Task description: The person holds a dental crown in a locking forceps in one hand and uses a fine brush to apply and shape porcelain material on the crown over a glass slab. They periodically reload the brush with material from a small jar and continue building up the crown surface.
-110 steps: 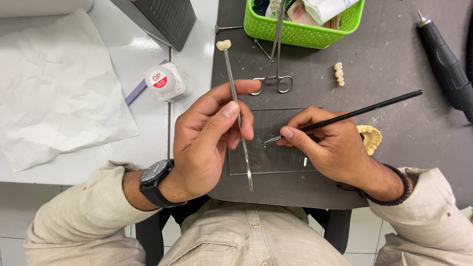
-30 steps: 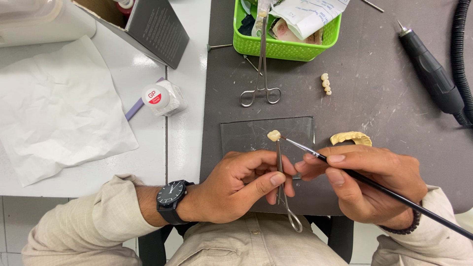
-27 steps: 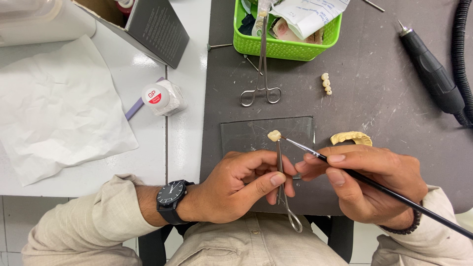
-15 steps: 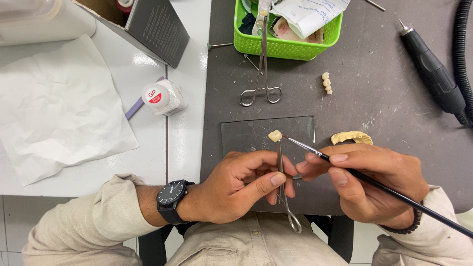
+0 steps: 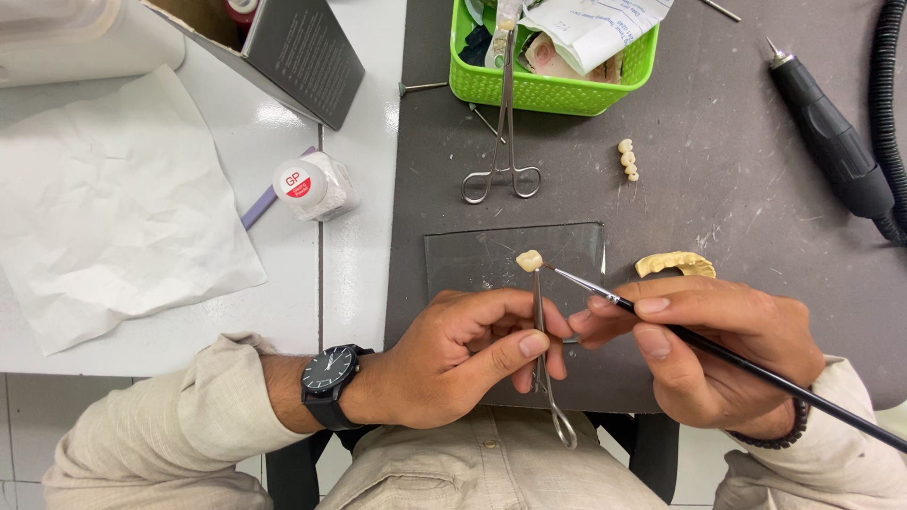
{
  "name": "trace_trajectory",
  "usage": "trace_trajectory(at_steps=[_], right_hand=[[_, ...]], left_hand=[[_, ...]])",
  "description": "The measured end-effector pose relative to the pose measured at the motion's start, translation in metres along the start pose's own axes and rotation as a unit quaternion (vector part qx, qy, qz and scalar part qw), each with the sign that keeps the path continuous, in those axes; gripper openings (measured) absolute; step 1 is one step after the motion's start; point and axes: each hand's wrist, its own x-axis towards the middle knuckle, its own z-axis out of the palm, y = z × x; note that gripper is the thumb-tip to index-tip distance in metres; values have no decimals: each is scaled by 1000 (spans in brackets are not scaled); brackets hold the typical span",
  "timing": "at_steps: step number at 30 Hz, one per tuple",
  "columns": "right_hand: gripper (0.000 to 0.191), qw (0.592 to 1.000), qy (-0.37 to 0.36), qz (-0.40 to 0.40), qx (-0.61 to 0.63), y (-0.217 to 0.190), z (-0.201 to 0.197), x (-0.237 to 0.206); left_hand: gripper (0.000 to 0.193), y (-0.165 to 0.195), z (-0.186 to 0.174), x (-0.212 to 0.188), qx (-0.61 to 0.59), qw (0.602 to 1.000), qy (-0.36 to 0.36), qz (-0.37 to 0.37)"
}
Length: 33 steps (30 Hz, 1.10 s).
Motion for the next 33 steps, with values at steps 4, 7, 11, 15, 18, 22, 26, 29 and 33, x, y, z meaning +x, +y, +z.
trace_trajectory(at_steps=[4,7,11,15,18,22,26,29,33], right_hand=[[16,1000,1,-14,-1,0,0,2],[18,998,47,-48,-7,4,1,6],[21,985,126,-88,-72,11,-1,14],[23,969,146,-124,-156,12,-8,21],[16,934,113,-138,-309,11,-10,26],[14,896,70,-150,-412,8,-4,33],[19,869,69,-162,-462,4,2,39],[20,871,75,-162,-458,2,5,43],[16,840,60,-179,-508,3,11,44]], left_hand=[[24,0,-1,-1,7,1000,-1,-6],[26,0,-2,-2,-26,1000,-2,-16],[27,-3,-2,-3,-93,995,-11,-42],[27,-5,-1,-2,-128,991,-9,-44],[26,-6,0,0,-146,988,8,-38],[24,-7,0,1,-166,986,21,-29],[22,-8,2,1,-178,984,19,-26],[22,-9,3,1,-179,983,18,-26],[22,-10,4,0,-179,983,9,-29]])
